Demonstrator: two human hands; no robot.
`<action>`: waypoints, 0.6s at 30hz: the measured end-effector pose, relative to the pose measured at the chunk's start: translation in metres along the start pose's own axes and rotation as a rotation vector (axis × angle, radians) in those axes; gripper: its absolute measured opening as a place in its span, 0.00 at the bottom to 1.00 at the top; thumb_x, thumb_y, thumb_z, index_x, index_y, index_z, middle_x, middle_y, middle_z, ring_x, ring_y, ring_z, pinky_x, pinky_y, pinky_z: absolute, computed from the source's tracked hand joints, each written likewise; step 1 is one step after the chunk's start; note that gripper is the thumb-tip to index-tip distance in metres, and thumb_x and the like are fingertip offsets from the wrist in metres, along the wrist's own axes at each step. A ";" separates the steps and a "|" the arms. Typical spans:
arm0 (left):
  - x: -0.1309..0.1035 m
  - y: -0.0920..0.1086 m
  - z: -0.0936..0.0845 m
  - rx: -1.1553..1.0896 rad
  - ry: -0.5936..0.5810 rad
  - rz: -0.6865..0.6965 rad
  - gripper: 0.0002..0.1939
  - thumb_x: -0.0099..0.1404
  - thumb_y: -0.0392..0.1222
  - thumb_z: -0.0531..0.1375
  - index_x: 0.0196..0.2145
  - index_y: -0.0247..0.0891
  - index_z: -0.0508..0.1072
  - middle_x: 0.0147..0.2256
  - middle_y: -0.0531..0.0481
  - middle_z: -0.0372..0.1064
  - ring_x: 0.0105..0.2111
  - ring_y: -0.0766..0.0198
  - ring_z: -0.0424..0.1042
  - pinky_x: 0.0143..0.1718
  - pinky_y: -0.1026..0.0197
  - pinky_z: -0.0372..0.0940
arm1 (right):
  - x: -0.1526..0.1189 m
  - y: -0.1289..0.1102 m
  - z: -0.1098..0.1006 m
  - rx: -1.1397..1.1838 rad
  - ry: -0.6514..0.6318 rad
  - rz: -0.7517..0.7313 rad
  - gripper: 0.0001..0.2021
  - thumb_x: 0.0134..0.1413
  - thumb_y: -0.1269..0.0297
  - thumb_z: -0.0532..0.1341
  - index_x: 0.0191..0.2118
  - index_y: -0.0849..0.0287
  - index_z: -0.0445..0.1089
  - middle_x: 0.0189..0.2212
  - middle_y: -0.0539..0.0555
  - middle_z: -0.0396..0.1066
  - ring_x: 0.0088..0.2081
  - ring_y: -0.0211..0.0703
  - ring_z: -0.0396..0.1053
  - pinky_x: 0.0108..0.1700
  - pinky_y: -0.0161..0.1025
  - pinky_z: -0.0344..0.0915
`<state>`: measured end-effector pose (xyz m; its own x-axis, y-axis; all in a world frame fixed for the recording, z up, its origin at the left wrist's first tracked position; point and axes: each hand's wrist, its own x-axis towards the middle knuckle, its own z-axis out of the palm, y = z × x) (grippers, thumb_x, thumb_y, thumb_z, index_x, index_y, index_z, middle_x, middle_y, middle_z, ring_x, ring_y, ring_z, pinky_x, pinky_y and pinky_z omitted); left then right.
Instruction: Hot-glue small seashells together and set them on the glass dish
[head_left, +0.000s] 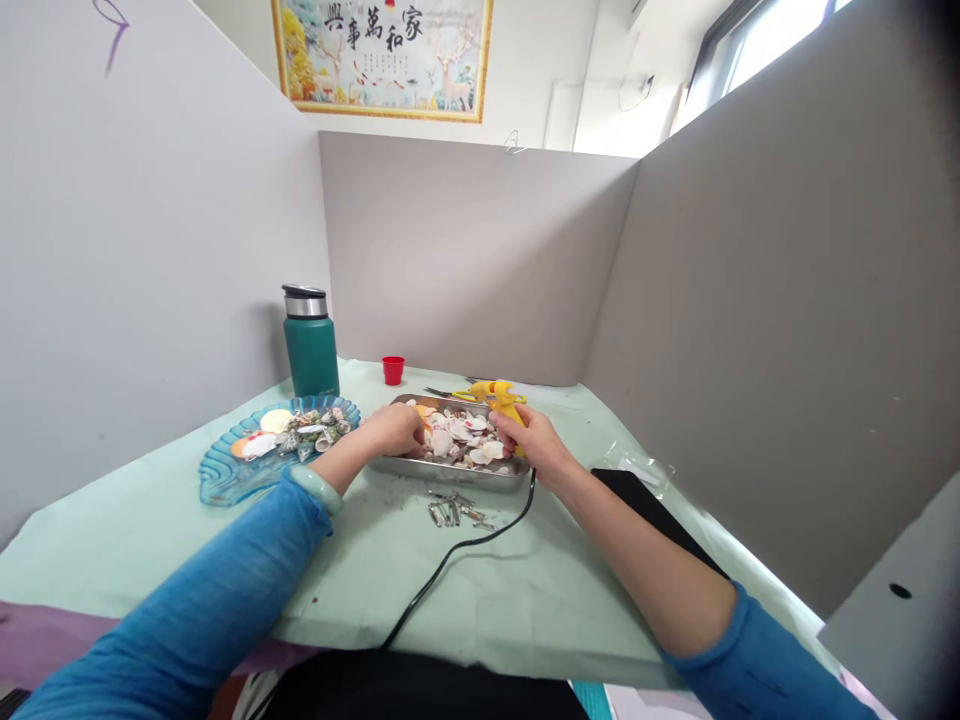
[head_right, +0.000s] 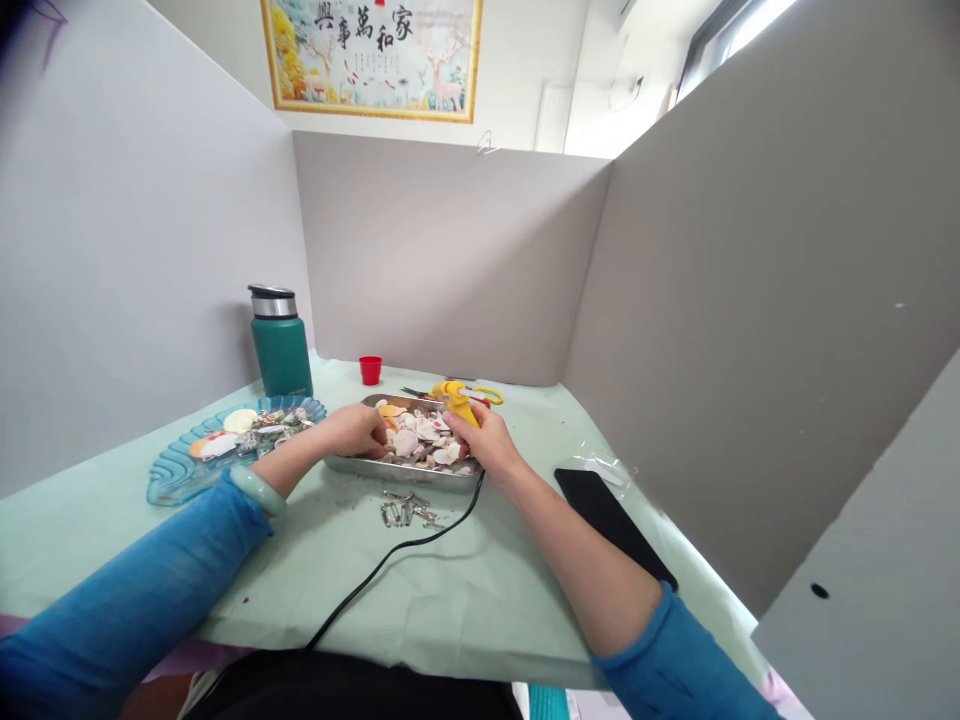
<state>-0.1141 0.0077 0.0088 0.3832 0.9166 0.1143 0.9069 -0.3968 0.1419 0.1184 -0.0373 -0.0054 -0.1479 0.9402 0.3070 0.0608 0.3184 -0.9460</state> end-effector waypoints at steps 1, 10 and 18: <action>0.002 -0.001 0.002 -0.090 0.011 0.028 0.02 0.45 0.41 0.64 0.19 0.42 0.77 0.21 0.49 0.73 0.28 0.58 0.71 0.30 0.63 0.60 | 0.001 0.001 0.000 0.001 0.005 0.002 0.17 0.43 0.49 0.65 0.28 0.57 0.62 0.18 0.43 0.56 0.20 0.32 0.55 0.23 0.32 0.60; -0.002 0.005 -0.001 -0.408 -0.028 0.013 0.06 0.49 0.40 0.60 0.24 0.39 0.77 0.17 0.52 0.69 0.19 0.65 0.66 0.23 0.65 0.57 | 0.001 0.003 -0.002 -0.039 0.000 0.009 0.16 0.46 0.50 0.63 0.27 0.58 0.61 0.19 0.44 0.60 0.18 0.31 0.58 0.22 0.32 0.57; -0.001 0.009 0.001 0.003 -0.051 0.012 0.03 0.47 0.39 0.62 0.19 0.41 0.77 0.23 0.47 0.73 0.27 0.59 0.70 0.29 0.63 0.58 | -0.001 0.001 0.001 -0.073 -0.015 0.029 0.15 0.46 0.51 0.64 0.30 0.58 0.64 0.19 0.44 0.61 0.18 0.32 0.58 0.22 0.32 0.56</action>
<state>-0.1060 0.0034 0.0092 0.4027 0.9130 0.0659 0.9025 -0.4080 0.1380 0.1181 -0.0382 -0.0067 -0.1602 0.9473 0.2773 0.1371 0.2996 -0.9442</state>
